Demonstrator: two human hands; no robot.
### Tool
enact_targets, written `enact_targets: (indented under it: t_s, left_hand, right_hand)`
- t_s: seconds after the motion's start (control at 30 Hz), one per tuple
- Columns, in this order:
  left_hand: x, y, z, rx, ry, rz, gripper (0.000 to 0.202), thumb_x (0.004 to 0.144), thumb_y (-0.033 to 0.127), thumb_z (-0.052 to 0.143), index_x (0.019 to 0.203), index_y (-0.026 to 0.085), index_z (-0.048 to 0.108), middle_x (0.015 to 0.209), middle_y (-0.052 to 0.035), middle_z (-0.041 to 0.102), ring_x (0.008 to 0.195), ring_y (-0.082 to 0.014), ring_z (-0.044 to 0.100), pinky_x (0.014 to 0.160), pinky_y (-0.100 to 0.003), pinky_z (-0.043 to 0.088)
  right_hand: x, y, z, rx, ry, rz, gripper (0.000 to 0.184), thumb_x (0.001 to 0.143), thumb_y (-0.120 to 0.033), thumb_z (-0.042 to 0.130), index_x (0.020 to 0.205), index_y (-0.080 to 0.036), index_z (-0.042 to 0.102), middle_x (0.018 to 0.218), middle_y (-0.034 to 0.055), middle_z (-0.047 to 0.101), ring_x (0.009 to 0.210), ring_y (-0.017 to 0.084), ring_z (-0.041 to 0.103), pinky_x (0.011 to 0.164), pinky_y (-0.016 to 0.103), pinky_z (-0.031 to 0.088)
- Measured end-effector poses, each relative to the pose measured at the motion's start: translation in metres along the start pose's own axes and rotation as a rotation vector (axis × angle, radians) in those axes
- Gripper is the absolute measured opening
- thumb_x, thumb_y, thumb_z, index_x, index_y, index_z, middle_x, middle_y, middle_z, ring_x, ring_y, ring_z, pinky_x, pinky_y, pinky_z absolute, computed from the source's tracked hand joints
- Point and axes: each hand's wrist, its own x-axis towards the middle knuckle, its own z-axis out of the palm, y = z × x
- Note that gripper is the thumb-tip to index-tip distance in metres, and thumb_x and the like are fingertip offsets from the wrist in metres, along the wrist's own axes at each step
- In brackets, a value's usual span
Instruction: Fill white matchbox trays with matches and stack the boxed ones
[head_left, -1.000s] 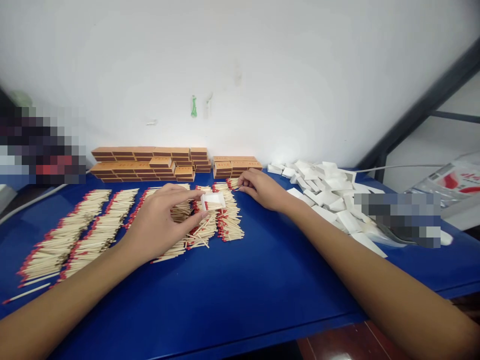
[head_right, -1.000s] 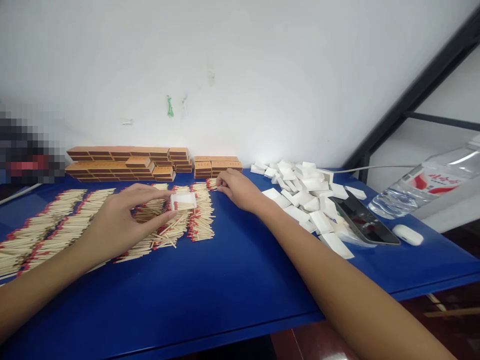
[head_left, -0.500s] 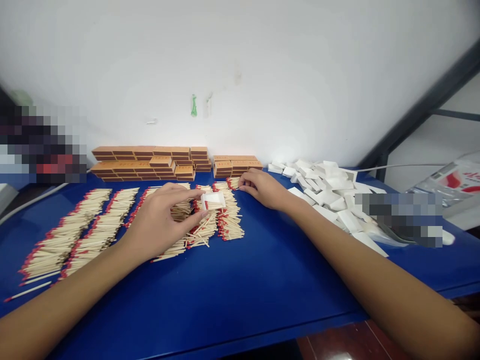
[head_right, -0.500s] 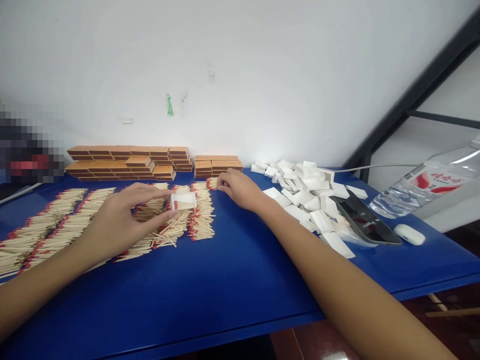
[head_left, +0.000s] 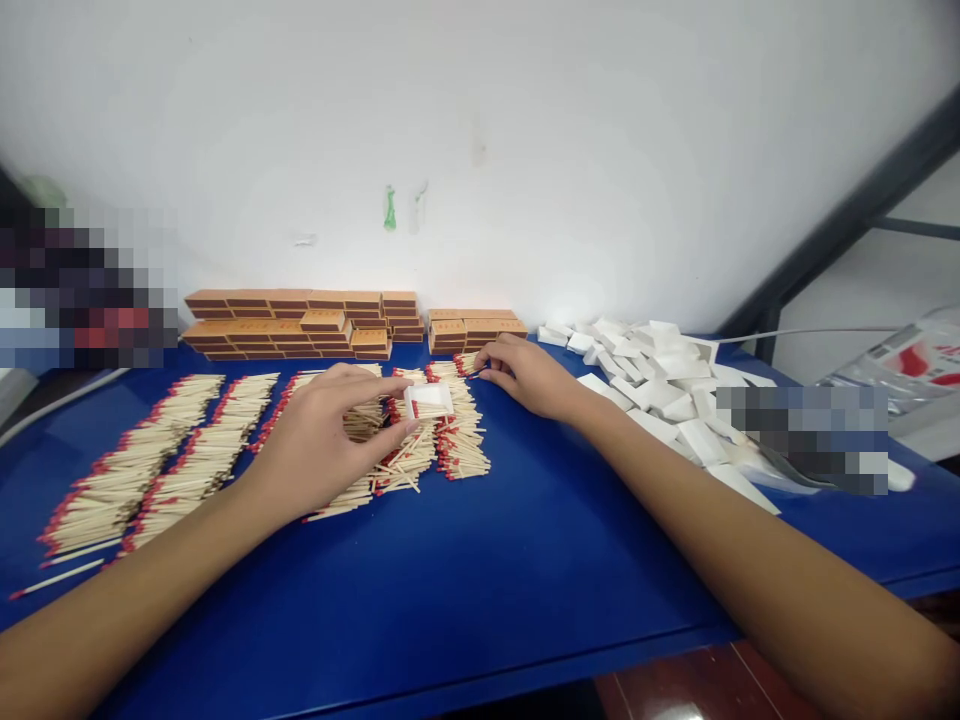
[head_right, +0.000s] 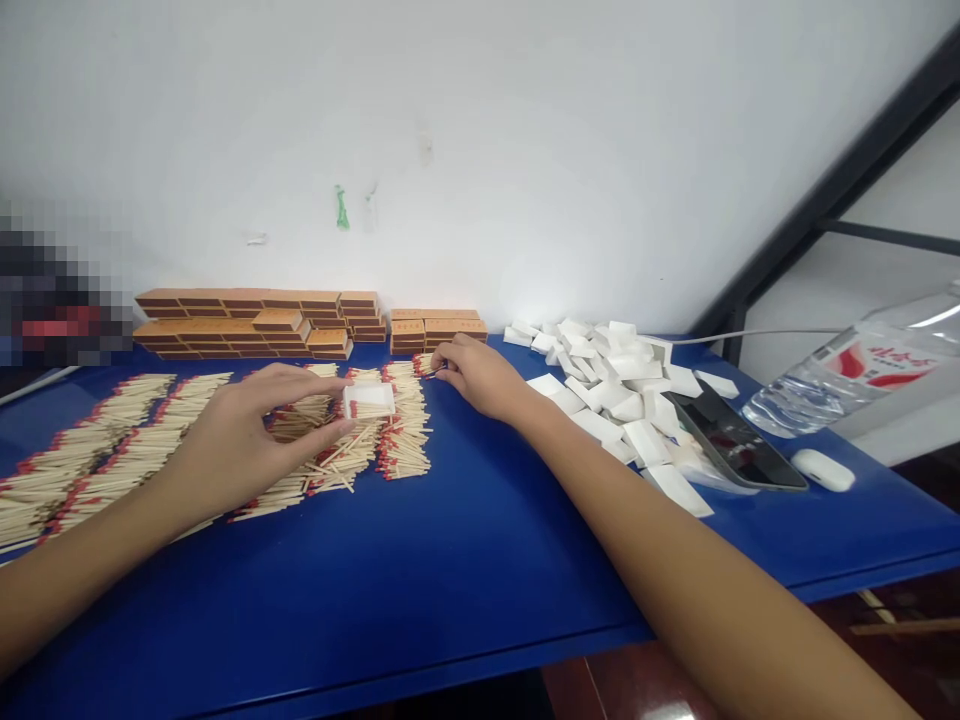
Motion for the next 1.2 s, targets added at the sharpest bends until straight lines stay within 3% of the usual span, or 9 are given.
enact_targets:
  t_s: [0.43, 0.63, 0.83, 1.03, 1.2]
  left_hand:
    - [0.0, -0.002, -0.001, -0.005, -0.023, -0.02, 0.037, 0.089, 0.047, 0.072, 0.117, 0.024, 0.076, 0.111, -0.0065, 0.076, 0.104, -0.0244, 0.067, 0.092, -0.038, 0.053]
    - [0.0, 0.0, 0.0, -0.015, -0.018, -0.024, 0.037, 0.089, 0.048, 0.072, 0.118, 0.025, 0.075, 0.11, -0.0061, 0.076, 0.102, -0.0248, 0.067, 0.09, -0.039, 0.054]
    - [0.0, 0.0, 0.001, -0.048, -0.01, -0.046, 0.038, 0.088, 0.045, 0.074, 0.122, 0.027, 0.074, 0.115, -0.0053, 0.075, 0.108, -0.0253, 0.066, 0.096, -0.04, 0.053]
    - [-0.002, 0.002, 0.003, -0.053, -0.005, -0.04, 0.037, 0.087, 0.046, 0.076, 0.118, 0.026, 0.075, 0.11, -0.0039, 0.076, 0.103, -0.0237, 0.068, 0.093, -0.038, 0.053]
    - [0.001, 0.005, 0.0, -0.07, -0.013, -0.049, 0.038, 0.087, 0.049, 0.074, 0.118, 0.026, 0.075, 0.113, -0.0042, 0.077, 0.105, -0.0244, 0.068, 0.095, -0.039, 0.053]
  right_hand:
    - [0.001, -0.003, -0.004, -0.023, -0.055, 0.043, 0.01, 0.096, -0.02, 0.06, 0.086, -0.018, 0.06, 0.092, 0.007, 0.06, 0.081, 0.019, 0.056, 0.072, 0.031, 0.042]
    - [-0.003, -0.044, -0.016, 0.068, 0.065, -0.003, 0.007, 0.098, -0.023, 0.059, 0.092, -0.021, 0.059, 0.098, 0.0069, 0.063, 0.082, 0.018, 0.057, 0.074, 0.032, 0.044]
    - [-0.01, -0.093, -0.013, 0.081, 0.138, -0.147, 0.006, 0.101, -0.023, 0.054, 0.097, -0.023, 0.059, 0.102, 0.0077, 0.062, 0.098, 0.022, 0.058, 0.084, 0.035, 0.046]
    - [-0.013, -0.102, -0.003, -0.028, 0.129, -0.162, 0.011, 0.103, -0.023, 0.052, 0.096, -0.023, 0.06, 0.102, 0.0094, 0.062, 0.101, 0.023, 0.055, 0.087, 0.036, 0.045]
    - [-0.012, -0.098, -0.01, 0.003, 0.135, -0.151, 0.009, 0.101, -0.022, 0.054, 0.096, -0.023, 0.061, 0.101, 0.0081, 0.061, 0.098, 0.022, 0.057, 0.084, 0.036, 0.047]
